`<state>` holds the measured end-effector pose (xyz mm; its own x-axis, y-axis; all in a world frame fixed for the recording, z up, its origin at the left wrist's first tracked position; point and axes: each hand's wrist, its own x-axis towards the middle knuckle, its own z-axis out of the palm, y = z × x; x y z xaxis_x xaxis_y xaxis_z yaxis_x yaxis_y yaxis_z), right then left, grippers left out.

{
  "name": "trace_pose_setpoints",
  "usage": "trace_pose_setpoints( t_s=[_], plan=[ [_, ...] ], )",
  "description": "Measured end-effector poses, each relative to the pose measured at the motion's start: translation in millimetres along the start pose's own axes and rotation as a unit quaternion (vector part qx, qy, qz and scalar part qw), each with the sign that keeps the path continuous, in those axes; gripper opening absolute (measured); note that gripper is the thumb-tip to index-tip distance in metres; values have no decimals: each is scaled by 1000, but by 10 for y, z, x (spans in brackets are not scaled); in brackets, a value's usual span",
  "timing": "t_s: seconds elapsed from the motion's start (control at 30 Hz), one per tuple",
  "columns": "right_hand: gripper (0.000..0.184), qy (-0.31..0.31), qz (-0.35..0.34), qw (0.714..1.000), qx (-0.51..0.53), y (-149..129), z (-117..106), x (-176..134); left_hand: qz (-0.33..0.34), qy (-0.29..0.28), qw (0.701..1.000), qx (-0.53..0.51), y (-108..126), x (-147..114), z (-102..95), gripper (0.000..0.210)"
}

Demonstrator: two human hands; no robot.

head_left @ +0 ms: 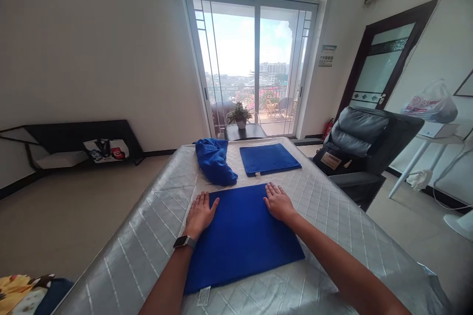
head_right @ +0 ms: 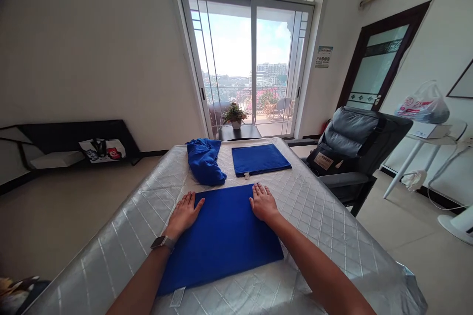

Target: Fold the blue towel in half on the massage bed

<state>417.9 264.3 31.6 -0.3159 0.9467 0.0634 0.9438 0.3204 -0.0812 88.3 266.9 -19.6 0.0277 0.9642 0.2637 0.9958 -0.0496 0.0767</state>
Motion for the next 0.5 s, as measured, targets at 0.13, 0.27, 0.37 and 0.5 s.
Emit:
trace_pose_setpoints(
  t_s=[0.13, 0.27, 0.37, 0.5],
  plan=[
    [66, -16, -13, 999, 28, -44, 38, -305, 8, -13, 1000, 17, 20, -6, 4, 70],
    [67, -24, 12, 997, 69, -44, 99, -455, -14, -19, 998, 63, 15, -17, -76, 73],
    [67, -23, 16, 996, 84, -38, 125, -450, -38, 19, 995, 87, 177, -48, -211, 81],
    [67, -15, 16, 996, 91, -28, 157, -427, 69, 29, 997, 14, 912, -177, -298, 74]
  ],
)
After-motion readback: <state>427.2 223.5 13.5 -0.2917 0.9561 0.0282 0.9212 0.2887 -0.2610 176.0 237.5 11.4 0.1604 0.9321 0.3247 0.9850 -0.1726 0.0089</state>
